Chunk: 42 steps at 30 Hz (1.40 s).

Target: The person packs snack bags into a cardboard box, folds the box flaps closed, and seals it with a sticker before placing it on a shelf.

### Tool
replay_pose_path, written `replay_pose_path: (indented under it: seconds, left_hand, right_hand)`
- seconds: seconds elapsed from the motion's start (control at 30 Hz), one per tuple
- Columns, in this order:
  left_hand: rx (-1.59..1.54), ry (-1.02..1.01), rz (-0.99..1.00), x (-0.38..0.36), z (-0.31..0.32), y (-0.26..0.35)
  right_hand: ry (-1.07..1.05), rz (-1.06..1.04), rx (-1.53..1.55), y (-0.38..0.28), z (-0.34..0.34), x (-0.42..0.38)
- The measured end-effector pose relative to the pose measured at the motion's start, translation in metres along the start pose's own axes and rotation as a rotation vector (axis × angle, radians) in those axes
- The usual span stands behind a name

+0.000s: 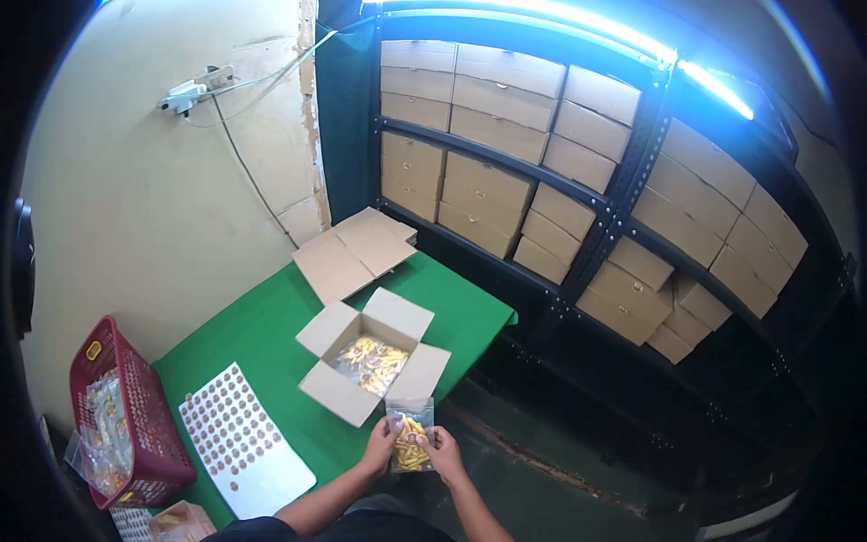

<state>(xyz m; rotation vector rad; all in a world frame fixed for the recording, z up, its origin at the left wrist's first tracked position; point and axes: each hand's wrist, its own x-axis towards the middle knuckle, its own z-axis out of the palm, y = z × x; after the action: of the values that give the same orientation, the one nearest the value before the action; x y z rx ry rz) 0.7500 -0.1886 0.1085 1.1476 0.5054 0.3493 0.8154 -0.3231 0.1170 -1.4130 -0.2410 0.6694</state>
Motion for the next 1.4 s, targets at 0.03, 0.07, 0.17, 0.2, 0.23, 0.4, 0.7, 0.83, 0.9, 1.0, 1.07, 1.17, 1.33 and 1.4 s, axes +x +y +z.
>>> replay_pose_path:
  seconds: [0.03, 0.07, 0.17, 0.2, 0.23, 0.4, 0.7, 0.83, 0.9, 1.0, 1.07, 1.17, 1.33, 1.4]
  left_hand:
    - [-0.084, 0.047, 0.027, 0.02, 0.006, 0.007]
    - [-0.095, 0.047, 0.031, 0.041, 0.009, 0.015]
    - [-0.191, 0.107, -0.019, 0.082, 0.012, 0.04]
    - [-0.208, 0.122, -0.016, 0.094, 0.013, 0.048]
    - [-0.181, 0.138, -0.01, 0.106, 0.012, 0.055]
    - [-0.155, 0.208, 0.062, 0.155, 0.007, 0.056]
    - [-0.078, 0.653, 0.105, 0.192, -0.008, 0.073]
    - [-0.028, 0.752, 0.107, 0.211, -0.035, 0.028]
    - [-0.14, 0.832, 0.098, 0.219, -0.037, 0.02]
    - [0.078, 0.976, -0.005, 0.234, -0.036, 0.007]
    - [0.057, 1.056, 0.107, 0.239, -0.025, 0.012]
    - [0.09, 1.068, 0.003, 0.241, -0.031, 0.008]
    - [0.01, 1.097, 0.033, 0.246, -0.033, -0.004]
    - [0.019, 1.129, 0.018, 0.245, -0.03, -0.001]
  right_hand:
    - [0.001, -0.005, -0.007, -0.005, -0.004, 0.019]
    - [-0.048, 0.004, -0.059, -0.01, -0.007, 0.04]
    - [-0.143, 0.02, -0.168, -0.037, -0.001, 0.083]
    - [-0.18, -0.004, -0.197, -0.049, 0.003, 0.101]
    - [-0.195, 0.005, -0.296, -0.053, 0.004, 0.123]
    - [-0.178, -0.057, -0.121, -0.073, 0.03, 0.202]
    - [-0.389, -0.002, -0.211, -0.067, 0.065, 0.278]
    - [-0.601, 0.157, -0.28, -0.073, 0.068, 0.317]
    - [-0.708, 0.173, -0.243, -0.062, 0.075, 0.339]
    - [-0.846, -0.012, -0.446, -0.051, 0.078, 0.362]
    - [-0.877, 0.039, -0.421, -0.047, 0.078, 0.373]
    - [-0.906, 0.143, -0.372, -0.041, 0.078, 0.389]
    - [-0.941, 0.269, -0.242, -0.012, 0.074, 0.407]
    - [-0.964, 0.251, -0.279, -0.01, 0.074, 0.411]
